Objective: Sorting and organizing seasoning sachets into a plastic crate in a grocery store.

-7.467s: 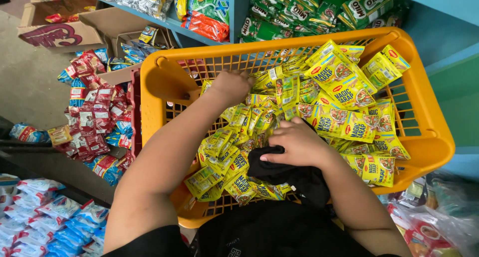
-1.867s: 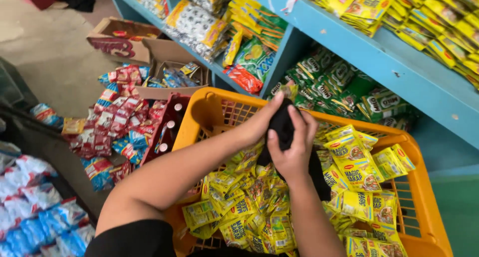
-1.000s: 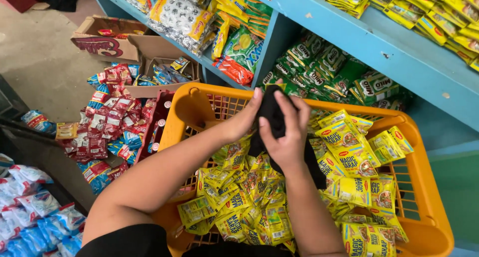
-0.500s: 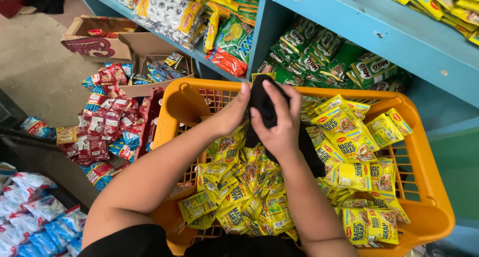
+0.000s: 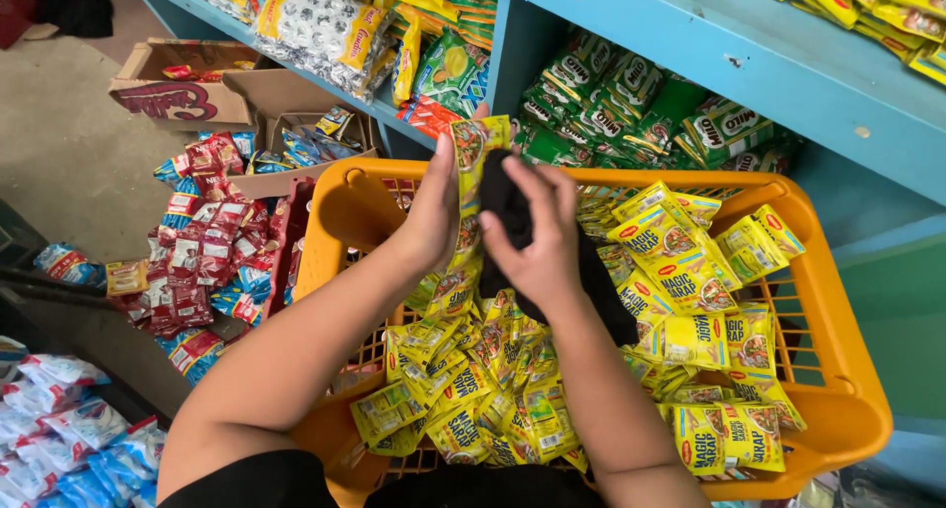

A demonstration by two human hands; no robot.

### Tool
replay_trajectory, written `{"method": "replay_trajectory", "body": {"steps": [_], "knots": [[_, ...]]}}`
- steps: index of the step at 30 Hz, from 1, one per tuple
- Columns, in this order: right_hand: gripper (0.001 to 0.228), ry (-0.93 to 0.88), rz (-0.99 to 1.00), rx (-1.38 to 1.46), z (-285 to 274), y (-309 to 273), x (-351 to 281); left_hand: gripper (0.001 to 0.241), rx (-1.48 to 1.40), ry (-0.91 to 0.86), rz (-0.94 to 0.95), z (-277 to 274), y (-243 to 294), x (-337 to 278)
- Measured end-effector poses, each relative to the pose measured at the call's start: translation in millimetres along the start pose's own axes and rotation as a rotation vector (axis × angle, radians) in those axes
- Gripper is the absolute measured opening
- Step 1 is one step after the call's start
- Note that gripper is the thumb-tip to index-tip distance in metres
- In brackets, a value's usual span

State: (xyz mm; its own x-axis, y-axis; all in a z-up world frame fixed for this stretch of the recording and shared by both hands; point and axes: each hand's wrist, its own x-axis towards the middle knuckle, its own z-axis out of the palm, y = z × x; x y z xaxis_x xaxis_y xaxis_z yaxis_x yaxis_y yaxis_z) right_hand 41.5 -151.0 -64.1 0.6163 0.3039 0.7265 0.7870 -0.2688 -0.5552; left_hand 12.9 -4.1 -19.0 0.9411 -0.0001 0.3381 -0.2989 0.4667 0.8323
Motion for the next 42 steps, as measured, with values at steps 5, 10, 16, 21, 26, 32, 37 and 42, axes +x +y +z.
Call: {"method": "replay_trajectory", "body": {"steps": [5, 10, 16, 21, 26, 32, 37, 42], "knots": [[0.060, 0.055, -0.007, -0.037, -3, -2, 3, 0.092, -0.011, 0.017, -0.016, 2, 2, -1], [0.060, -0.047, -0.095, -0.101, 2, -11, 1, 0.093, -0.082, 0.063, 0.012, -9, 2, 2], [0.057, 0.017, -0.008, -0.118, -6, -6, 4, 0.087, -0.164, 0.067, 0.011, -3, 1, 0], [0.059, -0.152, -0.148, -0.136, -2, -33, 3, 0.089, -0.269, 0.171, -0.060, 3, 15, 2], [0.057, -0.137, -0.052, -0.119, -10, -25, 8, 0.085, -0.116, 0.067, -0.022, 1, 12, 1], [0.055, -0.106, -0.082, -0.129, -5, -34, 5, 0.078, -0.045, 0.021, 0.086, -9, 3, 4], [0.056, -0.171, -0.111, -0.057, -5, -26, 4, 0.077, -0.039, 0.007, 0.106, 0, 12, -3], [0.069, -0.169, 0.223, 0.282, -10, 4, 5, 0.076, 0.047, 0.020, 0.078, 2, 12, -2]]}}
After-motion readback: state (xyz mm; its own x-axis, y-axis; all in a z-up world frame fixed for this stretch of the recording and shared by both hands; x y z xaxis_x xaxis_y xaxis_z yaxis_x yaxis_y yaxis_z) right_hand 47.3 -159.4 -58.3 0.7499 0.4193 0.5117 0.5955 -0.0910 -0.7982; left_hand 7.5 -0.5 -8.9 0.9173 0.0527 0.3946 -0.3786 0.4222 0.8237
